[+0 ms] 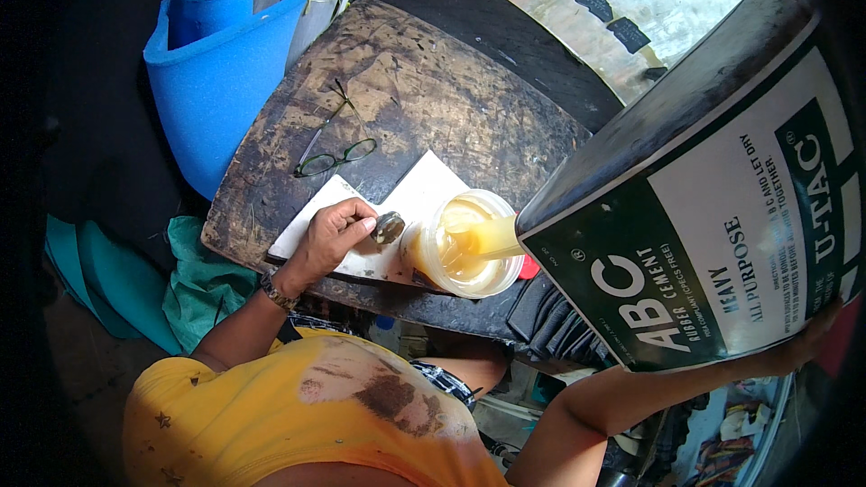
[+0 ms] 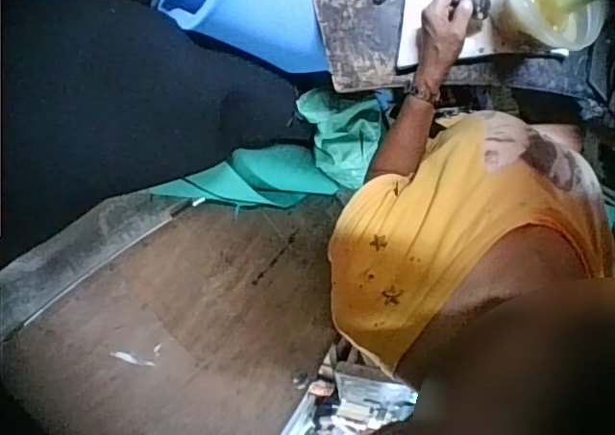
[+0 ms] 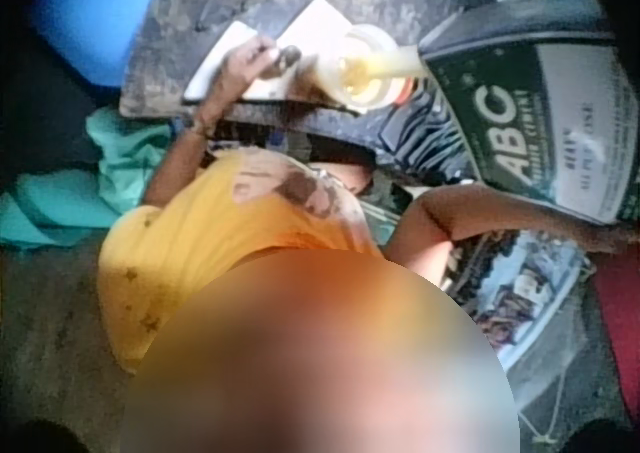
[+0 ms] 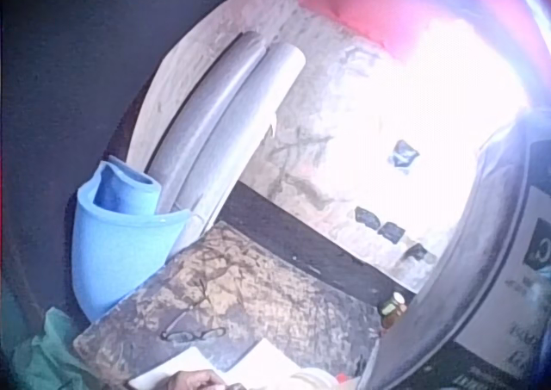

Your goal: The person uses scissors to trim the edges of a teal and black material piece, then pours a yellowish liquid from a metal can into a plastic container. They rub the liquid between their fingers and apply it to the material piece, pressing it onto a stack of similar pieces.

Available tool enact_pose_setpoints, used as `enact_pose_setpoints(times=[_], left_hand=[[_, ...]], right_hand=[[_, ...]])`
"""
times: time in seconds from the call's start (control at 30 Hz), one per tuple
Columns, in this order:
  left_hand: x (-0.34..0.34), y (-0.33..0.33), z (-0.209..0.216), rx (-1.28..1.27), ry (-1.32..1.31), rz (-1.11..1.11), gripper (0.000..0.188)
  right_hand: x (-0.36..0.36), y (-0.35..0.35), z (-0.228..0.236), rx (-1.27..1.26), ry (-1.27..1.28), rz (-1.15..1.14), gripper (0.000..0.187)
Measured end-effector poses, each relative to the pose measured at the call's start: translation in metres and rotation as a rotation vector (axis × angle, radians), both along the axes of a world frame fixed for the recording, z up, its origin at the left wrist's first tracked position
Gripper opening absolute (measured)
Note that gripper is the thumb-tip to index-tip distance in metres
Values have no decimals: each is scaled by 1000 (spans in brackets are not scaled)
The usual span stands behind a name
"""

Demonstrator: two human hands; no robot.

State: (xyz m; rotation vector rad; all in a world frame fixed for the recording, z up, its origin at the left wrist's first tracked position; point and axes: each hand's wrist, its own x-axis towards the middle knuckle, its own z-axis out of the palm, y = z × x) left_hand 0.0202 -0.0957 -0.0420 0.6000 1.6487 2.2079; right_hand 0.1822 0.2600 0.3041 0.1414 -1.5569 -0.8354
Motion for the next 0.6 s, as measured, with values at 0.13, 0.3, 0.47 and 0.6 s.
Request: enact_pose_setpoints(times=[0.13,0.3,0.47,0.6], left_hand=[[0,-1,1,-10,4,3,15],[-1,-1,0,-11,-16,-15,13],[0,-1,1,-9,-12,-18,14],[0,-3,2,-29,-4,-19,14]], right_hand=[[-1,-1,0,4,5,-4,62],[-4,-1,0,4,-2,5,61],[-2,-1,2,-3,-5,9,61],[-1,-1,5,-3,-4,5,61]])
